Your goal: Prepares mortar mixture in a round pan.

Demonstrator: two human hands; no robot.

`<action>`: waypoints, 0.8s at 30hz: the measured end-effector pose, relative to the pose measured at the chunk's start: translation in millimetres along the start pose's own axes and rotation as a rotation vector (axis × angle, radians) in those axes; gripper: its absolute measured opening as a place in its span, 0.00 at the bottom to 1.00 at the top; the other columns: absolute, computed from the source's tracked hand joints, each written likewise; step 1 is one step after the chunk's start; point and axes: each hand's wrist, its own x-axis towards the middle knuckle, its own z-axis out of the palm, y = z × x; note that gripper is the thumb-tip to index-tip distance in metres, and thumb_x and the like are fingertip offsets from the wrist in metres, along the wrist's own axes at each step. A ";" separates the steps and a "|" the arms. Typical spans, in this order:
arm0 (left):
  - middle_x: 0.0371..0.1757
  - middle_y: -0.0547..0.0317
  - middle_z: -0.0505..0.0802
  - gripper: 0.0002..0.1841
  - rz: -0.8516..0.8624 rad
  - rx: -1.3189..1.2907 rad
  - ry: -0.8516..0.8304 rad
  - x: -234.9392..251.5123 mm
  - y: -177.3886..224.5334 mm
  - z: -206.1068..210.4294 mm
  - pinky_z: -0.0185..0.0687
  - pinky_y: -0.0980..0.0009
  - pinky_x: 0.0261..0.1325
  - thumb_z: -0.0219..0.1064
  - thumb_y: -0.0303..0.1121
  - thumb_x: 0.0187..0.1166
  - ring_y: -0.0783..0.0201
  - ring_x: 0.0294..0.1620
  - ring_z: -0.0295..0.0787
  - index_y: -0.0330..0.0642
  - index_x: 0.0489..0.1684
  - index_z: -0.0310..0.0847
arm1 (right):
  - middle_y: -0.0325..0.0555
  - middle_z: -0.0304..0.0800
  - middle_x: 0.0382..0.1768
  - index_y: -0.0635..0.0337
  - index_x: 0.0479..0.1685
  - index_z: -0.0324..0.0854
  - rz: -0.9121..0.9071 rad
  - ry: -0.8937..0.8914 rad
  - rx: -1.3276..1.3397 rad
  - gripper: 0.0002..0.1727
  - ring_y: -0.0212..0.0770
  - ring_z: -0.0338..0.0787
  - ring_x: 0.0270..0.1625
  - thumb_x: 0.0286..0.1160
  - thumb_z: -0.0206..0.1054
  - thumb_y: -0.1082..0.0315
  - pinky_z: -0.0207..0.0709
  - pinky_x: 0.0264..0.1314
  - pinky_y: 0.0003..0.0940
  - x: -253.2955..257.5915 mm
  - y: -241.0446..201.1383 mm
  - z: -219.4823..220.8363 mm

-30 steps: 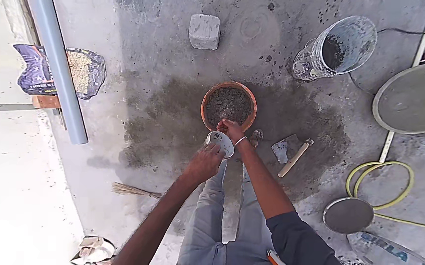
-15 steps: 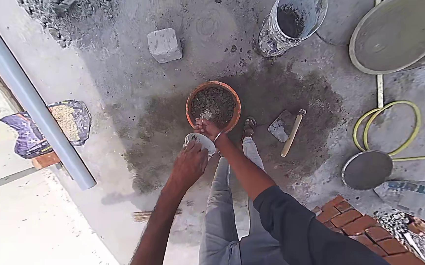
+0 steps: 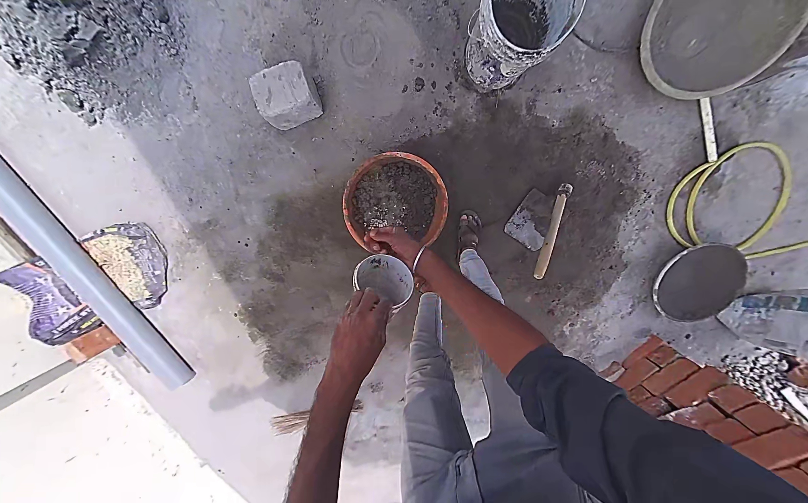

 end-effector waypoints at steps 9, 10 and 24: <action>0.54 0.41 0.90 0.14 0.118 -0.034 -0.193 38.4 35.9 -13.4 0.80 0.49 0.68 0.59 0.33 0.86 0.41 0.64 0.85 0.39 0.55 0.90 | 0.36 0.80 0.30 0.52 0.41 0.77 -0.194 0.049 0.201 0.20 0.30 0.83 0.28 0.95 0.48 0.49 0.81 0.32 0.23 -49.9 26.9 -49.3; 0.52 0.42 0.90 0.13 0.144 -0.020 -0.197 43.7 39.8 -15.2 0.80 0.49 0.67 0.59 0.33 0.85 0.42 0.62 0.85 0.40 0.54 0.90 | 0.36 0.79 0.29 0.51 0.39 0.76 -0.192 0.032 0.226 0.20 0.29 0.82 0.28 0.96 0.48 0.50 0.80 0.32 0.23 -54.8 20.7 -48.5; 0.45 0.45 0.91 0.12 0.203 0.032 -0.236 64.3 52.4 -32.4 0.83 0.48 0.59 0.59 0.31 0.81 0.43 0.59 0.86 0.40 0.48 0.91 | 0.27 0.69 0.20 0.44 0.30 0.71 -0.075 -0.179 0.624 0.18 0.22 0.66 0.16 0.93 0.49 0.52 0.59 0.17 0.14 -37.7 20.5 -50.5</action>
